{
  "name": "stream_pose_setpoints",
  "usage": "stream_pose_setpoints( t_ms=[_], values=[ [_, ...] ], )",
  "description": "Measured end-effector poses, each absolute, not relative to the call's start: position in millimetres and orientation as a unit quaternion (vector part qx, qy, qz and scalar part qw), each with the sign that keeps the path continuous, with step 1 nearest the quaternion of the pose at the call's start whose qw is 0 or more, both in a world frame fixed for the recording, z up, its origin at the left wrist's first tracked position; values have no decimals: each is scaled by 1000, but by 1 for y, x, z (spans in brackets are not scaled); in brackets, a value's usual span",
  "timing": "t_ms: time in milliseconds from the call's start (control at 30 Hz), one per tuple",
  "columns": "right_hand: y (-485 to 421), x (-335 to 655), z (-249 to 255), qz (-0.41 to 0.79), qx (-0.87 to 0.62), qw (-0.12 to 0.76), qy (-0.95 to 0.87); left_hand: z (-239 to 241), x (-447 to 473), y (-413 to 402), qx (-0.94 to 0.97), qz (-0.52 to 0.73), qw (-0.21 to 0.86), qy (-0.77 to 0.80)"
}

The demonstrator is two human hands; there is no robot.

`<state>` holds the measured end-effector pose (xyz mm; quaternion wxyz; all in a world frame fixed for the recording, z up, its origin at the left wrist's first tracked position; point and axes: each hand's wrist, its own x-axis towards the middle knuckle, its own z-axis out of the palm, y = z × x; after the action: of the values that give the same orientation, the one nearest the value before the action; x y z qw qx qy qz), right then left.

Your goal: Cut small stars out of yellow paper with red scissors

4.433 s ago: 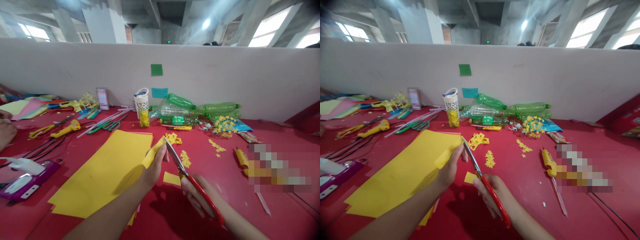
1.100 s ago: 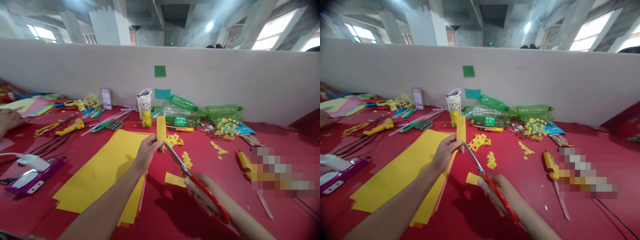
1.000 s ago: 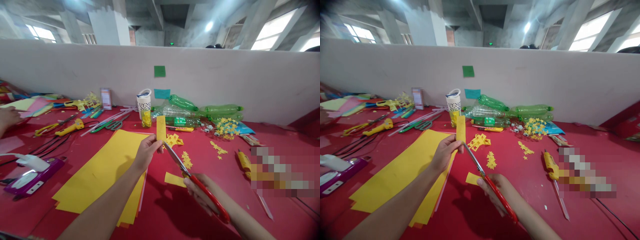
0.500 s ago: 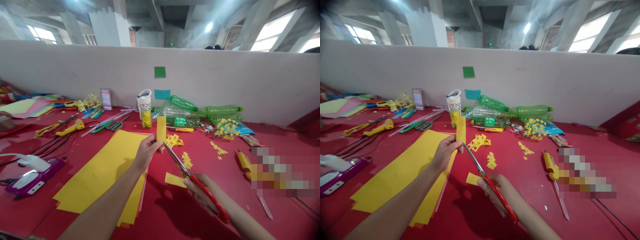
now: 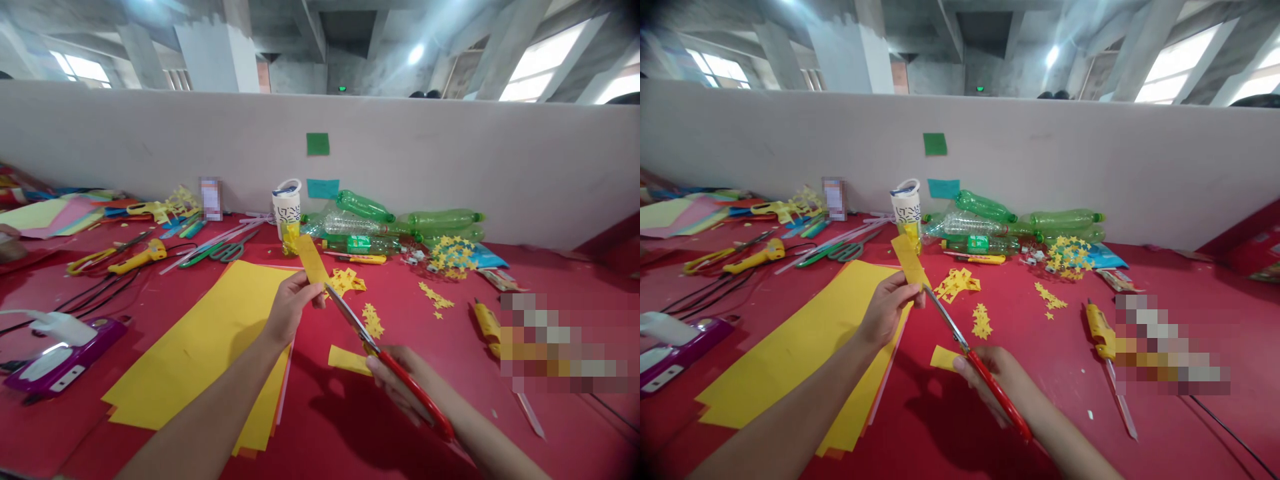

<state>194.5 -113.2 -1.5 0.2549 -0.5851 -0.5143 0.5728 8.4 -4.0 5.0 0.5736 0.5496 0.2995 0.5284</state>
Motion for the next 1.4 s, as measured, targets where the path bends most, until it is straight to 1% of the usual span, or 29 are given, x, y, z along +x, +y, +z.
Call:
stream_pose_setpoints(
  t_ms=[300, 467, 733, 933, 1400],
  values=[
    [-115, 192, -1, 595, -564, 273, -504, 4, 14, -9, 457, 546, 635, 301],
    [-117, 190, -1, 578, -574, 282, -506, 4, 16, -12, 462, 543, 634, 300],
    [-115, 191, -2, 561, -585, 250, -530, 4, 18, -14, 479, 520, 640, 302],
    [-116, 189, -3, 564, -585, 264, -519, 2, 20, -15, 476, 517, 647, 296],
    [-115, 188, -2, 585, -588, 266, -491, 0, 20, -15, 461, 519, 663, 281]
  ],
)
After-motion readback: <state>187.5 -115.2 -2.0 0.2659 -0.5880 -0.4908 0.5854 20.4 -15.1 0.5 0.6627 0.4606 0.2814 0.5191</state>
